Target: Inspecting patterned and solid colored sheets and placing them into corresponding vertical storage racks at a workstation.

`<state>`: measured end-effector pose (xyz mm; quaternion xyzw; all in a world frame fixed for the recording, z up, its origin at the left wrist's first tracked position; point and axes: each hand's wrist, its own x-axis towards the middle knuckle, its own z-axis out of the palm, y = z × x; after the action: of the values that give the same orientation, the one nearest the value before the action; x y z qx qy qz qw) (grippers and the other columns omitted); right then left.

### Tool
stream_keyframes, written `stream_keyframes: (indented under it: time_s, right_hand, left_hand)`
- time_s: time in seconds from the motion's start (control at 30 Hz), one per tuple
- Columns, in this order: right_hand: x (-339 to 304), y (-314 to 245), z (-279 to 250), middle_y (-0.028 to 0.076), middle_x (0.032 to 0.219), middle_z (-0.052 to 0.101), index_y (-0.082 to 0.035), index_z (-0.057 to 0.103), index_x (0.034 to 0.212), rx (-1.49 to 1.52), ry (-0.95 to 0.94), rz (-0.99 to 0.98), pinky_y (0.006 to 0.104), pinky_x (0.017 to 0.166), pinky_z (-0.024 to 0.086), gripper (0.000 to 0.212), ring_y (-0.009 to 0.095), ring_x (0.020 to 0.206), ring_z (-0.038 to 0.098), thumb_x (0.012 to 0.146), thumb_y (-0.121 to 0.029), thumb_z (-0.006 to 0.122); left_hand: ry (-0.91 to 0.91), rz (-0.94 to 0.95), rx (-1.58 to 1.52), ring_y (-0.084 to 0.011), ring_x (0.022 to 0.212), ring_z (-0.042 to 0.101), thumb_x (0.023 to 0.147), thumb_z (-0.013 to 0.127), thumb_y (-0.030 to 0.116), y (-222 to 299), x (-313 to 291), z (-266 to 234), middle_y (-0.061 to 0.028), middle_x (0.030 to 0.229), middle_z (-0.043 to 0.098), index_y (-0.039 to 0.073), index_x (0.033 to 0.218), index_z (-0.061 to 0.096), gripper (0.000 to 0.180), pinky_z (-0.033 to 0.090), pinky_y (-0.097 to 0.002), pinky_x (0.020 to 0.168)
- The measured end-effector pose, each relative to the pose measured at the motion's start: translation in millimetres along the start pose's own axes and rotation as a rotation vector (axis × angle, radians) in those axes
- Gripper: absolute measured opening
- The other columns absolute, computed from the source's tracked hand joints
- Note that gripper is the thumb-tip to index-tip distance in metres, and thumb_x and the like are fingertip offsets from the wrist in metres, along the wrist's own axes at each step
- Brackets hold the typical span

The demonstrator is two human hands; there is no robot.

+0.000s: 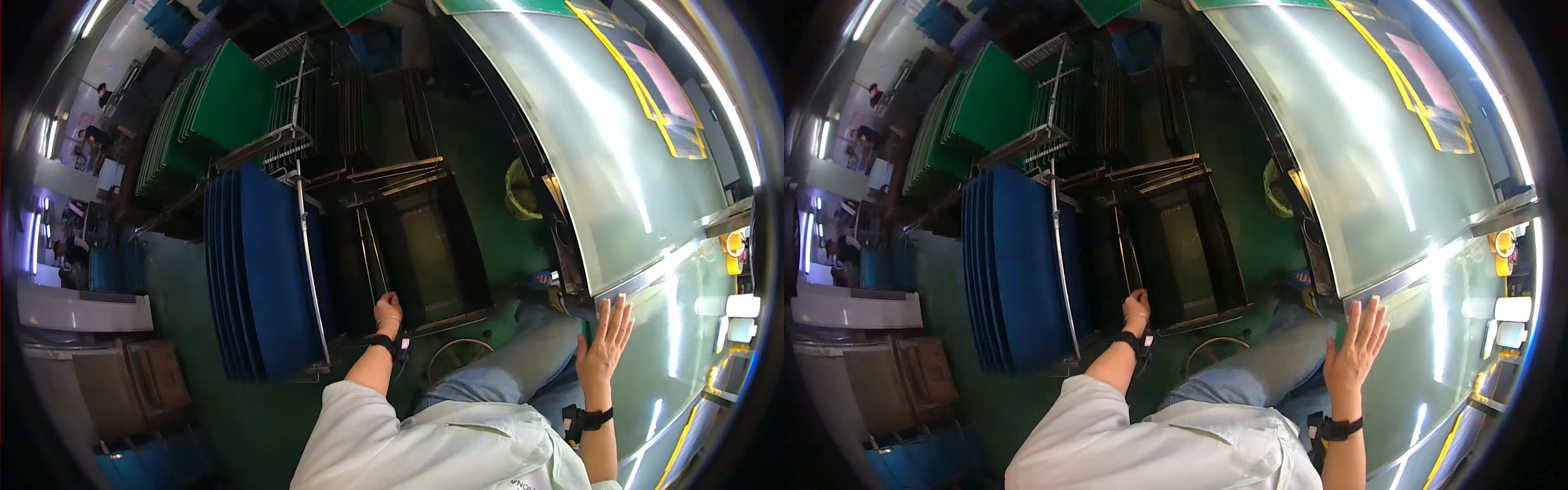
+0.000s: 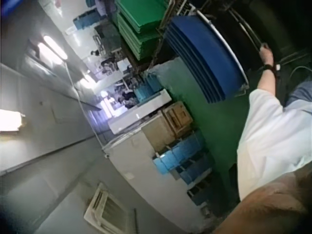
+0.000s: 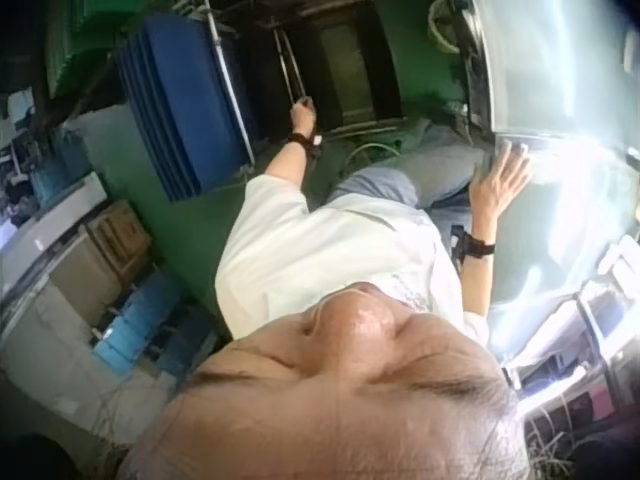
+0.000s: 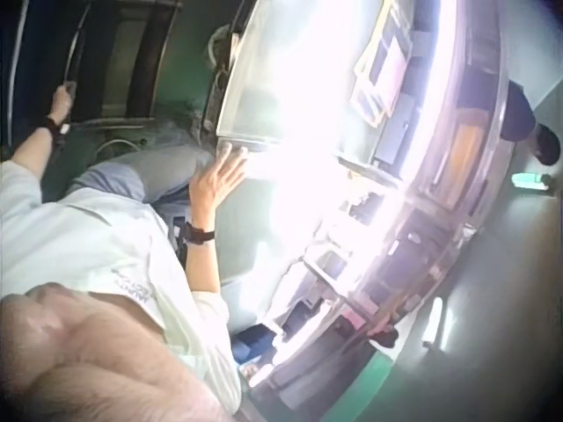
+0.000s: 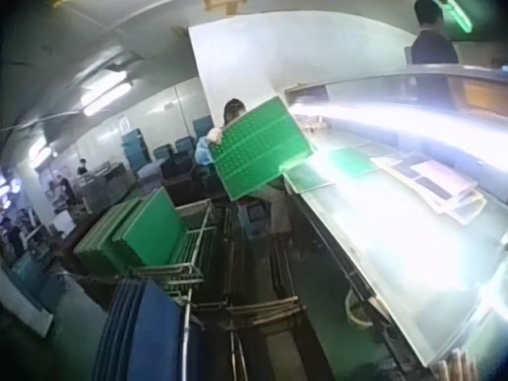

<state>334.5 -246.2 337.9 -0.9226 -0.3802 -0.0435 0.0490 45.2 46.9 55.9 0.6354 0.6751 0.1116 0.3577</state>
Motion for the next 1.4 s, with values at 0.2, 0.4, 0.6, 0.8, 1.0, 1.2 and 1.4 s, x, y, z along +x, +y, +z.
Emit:
stream_keyframes:
  time_s: [0.2, 0.4, 0.6, 0.8, 1.0, 1.2, 1.4]
  right_hand:
    - [7, -2, 8, 0.019, 0.148, 0.018, -0.008, 0.025, 0.142, -0.055, -0.013, -0.02, 0.0502, 0.111, 0.012, 0.083, 0.039, 0.137, 0.015, 0.067, -0.003, 0.062]
    - [9, -1, 11, 0.021, 0.147, 0.02, -0.006, 0.025, 0.141, -0.108, -0.03, -0.017, 0.0515, 0.111, 0.013, 0.08, 0.04, 0.136, 0.016, 0.069, -0.005, 0.059]
    - [10, -1, 13, 0.023, 0.146, 0.02, -0.006, 0.023, 0.141, -0.136, -0.037, -0.029, 0.0527, 0.11, 0.013, 0.079, 0.041, 0.135, 0.017, 0.069, -0.008, 0.057]
    - [10, 1, 15, 0.023, 0.146, 0.019, -0.005, 0.023, 0.141, -0.134, -0.045, -0.021, 0.0544, 0.11, 0.014, 0.082, 0.043, 0.135, 0.016, 0.067, -0.011, 0.058]
    - [10, -1, 11, 0.022, 0.146, 0.019, -0.006, 0.024, 0.141, -0.103, -0.046, 0.005, 0.0536, 0.11, 0.014, 0.084, 0.042, 0.135, 0.016, 0.064, -0.008, 0.06]
    - [4, -2, 1, 0.019, 0.147, 0.018, -0.007, 0.025, 0.14, -0.034, -0.024, 0.028, 0.0523, 0.11, 0.013, 0.089, 0.04, 0.136, 0.014, 0.061, -0.005, 0.065]
    - [-6, -1, -9, 0.018, 0.148, 0.018, -0.007, 0.026, 0.141, 0.065, 0.033, 0.024, 0.0501, 0.111, 0.011, 0.091, 0.038, 0.137, 0.013, 0.059, -0.001, 0.065]
  left_hand:
    - [-0.018, -0.142, 0.223, -0.0392, 0.099, 0.059, 0.078, 0.064, 0.022, 20, 41, 54, -0.0236, 0.106, 0.061, -0.002, 0.115, 0.056, 0.044, 0.047, -0.041, 0.088]
    - [0.07, -0.213, 0.08, -0.0393, 0.1, 0.058, 0.078, 0.064, 0.02, 37, 9, 77, -0.0213, 0.104, 0.062, -0.001, 0.124, 0.046, 0.054, 0.044, -0.0415, 0.092]
    - [-0.19, -0.391, 0.328, -0.0385, 0.105, 0.057, 0.081, 0.059, 0.049, 63, 68, 74, -0.0245, 0.111, 0.059, 0.002, 0.116, 0.052, 0.059, 0.047, -0.0438, 0.088]
    - [-0.212, -0.362, 0.399, -0.0323, 0.099, 0.061, 0.086, 0.058, 0.032, 55, 104, 76, -0.0208, 0.105, 0.063, 0.001, 0.099, 0.065, 0.034, 0.051, -0.0401, 0.083]
    - [-0.207, -0.054, 0.541, -0.0347, 0.092, 0.063, 0.084, 0.058, 0.023, 93, 83, 26, -0.0213, 0.094, 0.065, 0.0, 0.088, 0.068, 0.025, 0.051, -0.0405, 0.08]
    - [-0.013, 0.258, 0.394, -0.0408, 0.079, 0.06, 0.083, 0.057, 0.032, 102, 39, -152, -0.0256, 0.079, 0.061, -0.004, 0.074, 0.063, 0.037, 0.047, -0.0471, 0.073]
    - [0.075, 0.288, -0.163, -0.0117, 0.047, 0.039, 0.083, 0.064, 0.027, 100, -51, -278, -0.0082, 0.05, 0.047, -0.003, 0.058, 0.05, 0.041, 0.031, -0.0337, 0.043]
